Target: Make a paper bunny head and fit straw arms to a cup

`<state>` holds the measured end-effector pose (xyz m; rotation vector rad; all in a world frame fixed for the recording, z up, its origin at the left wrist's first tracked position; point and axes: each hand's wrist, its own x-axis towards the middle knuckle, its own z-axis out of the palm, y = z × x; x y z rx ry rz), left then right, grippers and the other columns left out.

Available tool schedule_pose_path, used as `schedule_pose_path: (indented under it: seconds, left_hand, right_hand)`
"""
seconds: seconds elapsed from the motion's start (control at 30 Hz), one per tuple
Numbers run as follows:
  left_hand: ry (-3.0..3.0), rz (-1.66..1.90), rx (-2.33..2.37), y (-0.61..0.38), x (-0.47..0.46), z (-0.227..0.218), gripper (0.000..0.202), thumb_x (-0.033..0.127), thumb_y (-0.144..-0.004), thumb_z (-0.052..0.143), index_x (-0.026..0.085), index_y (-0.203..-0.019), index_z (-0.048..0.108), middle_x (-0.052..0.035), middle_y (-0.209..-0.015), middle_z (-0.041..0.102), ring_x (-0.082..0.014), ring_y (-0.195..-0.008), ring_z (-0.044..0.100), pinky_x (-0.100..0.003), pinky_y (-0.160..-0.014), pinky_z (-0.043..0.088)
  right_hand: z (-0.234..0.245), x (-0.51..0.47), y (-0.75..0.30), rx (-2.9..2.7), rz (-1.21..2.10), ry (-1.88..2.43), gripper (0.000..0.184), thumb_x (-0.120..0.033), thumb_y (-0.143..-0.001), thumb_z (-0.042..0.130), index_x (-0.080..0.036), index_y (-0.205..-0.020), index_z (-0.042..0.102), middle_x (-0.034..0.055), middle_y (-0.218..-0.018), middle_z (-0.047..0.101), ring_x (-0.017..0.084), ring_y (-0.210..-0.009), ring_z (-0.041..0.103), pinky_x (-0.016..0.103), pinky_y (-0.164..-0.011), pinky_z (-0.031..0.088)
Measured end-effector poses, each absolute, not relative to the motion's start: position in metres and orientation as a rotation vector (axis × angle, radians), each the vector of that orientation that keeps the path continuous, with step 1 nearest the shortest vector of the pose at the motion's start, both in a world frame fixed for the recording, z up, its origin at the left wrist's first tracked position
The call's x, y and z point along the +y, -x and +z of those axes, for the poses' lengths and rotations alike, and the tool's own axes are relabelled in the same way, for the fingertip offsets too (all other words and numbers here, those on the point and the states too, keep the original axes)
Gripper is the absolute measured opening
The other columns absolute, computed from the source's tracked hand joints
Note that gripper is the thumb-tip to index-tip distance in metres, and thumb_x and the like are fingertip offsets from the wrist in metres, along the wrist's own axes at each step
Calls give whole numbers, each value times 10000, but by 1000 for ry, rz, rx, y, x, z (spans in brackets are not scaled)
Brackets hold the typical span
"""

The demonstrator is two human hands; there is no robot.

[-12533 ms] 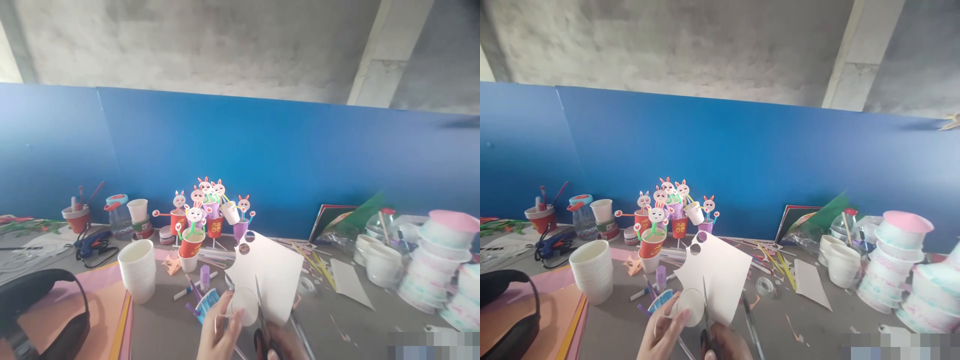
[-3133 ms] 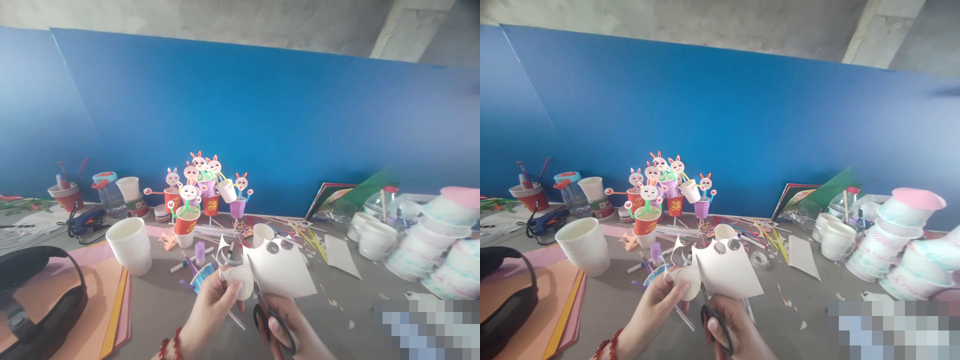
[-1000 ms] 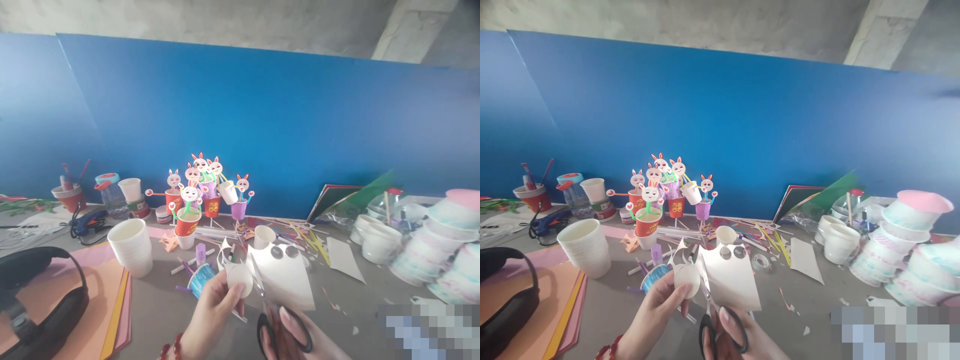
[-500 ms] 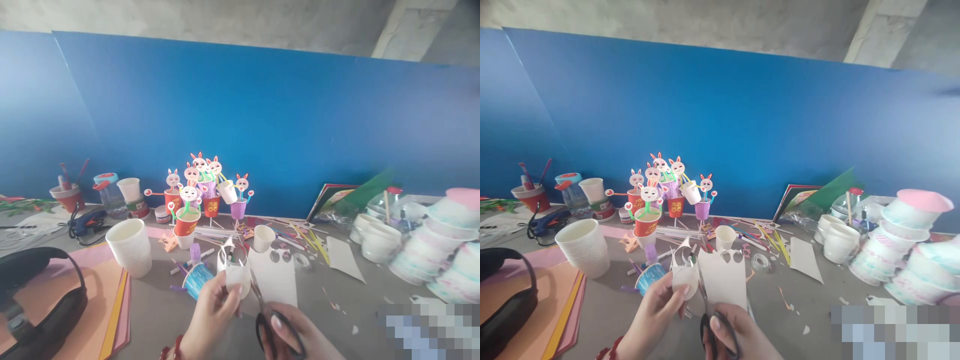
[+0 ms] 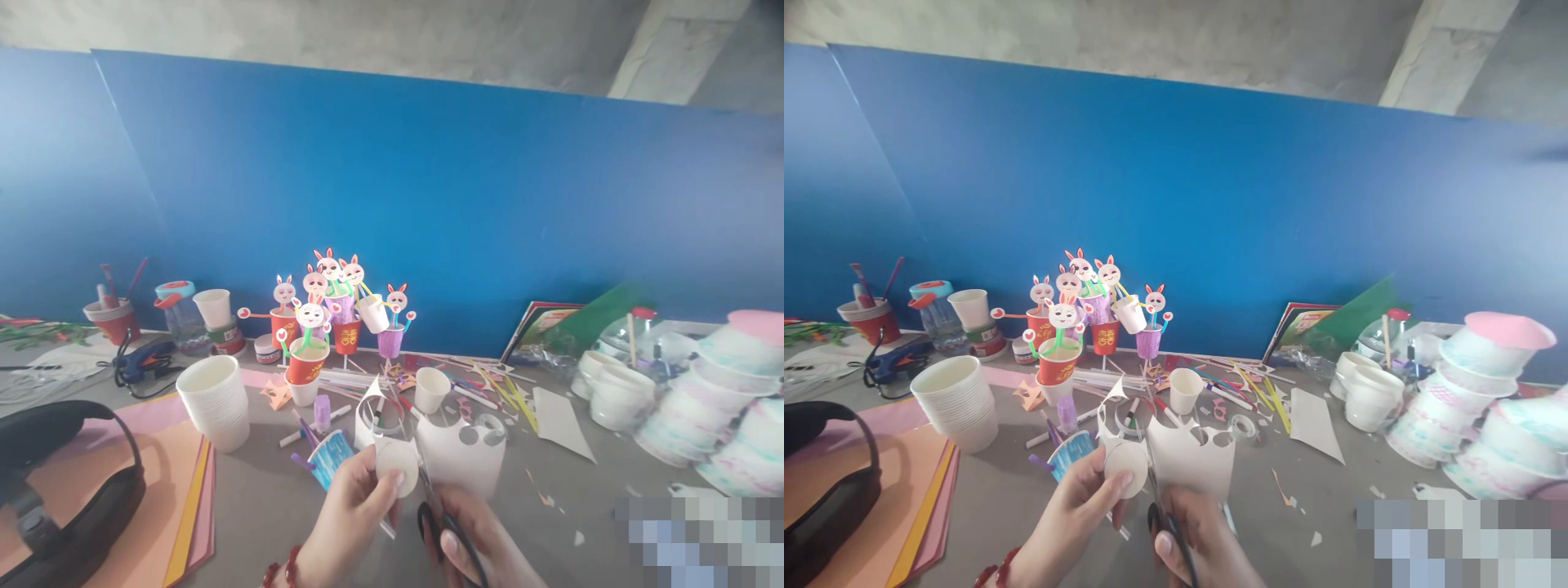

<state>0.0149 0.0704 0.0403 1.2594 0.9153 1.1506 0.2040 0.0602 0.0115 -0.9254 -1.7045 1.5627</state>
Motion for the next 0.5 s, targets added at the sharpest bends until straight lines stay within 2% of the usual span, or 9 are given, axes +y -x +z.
schedule_pose_path:
  seconds: [0.17, 0.27, 0.5]
  left_hand:
    - [-1264, 1161, 896, -14, 70, 41, 454, 611, -831, 628, 186, -698, 537, 56, -499, 477, -100, -470, 417, -221, -495, 351]
    - [-1265, 1154, 901, -13, 70, 41, 473, 632, -822, 633, 183, -700, 548, 56, -488, 476, -103, -471, 416, -225, -501, 355]
    - [-1254, 1181, 868, -14, 69, 44, 481, 627, -815, 656, 181, -670, 549, 57, -492, 485, -93, -474, 410, -221, -517, 347]
  right_hand:
    - [8, 61, -204, -1713, 1508, 950, 631, -809, -790, 536, -180, -838, 525, -39, -677, 480, 55, -424, 479, 167, -396, 383]
    - [7, 60, -203, -1694, 1498, 950, 618, -804, -786, 547, -189, -837, 513, -52, -671, 439, 60, -431, 475, 160, -384, 392]
    - [3, 60, -201, -1694, 1494, 923, 609, -795, -805, 527, -187, -829, 519, -38, -694, 471, 54, -431, 477, 157, -386, 419]
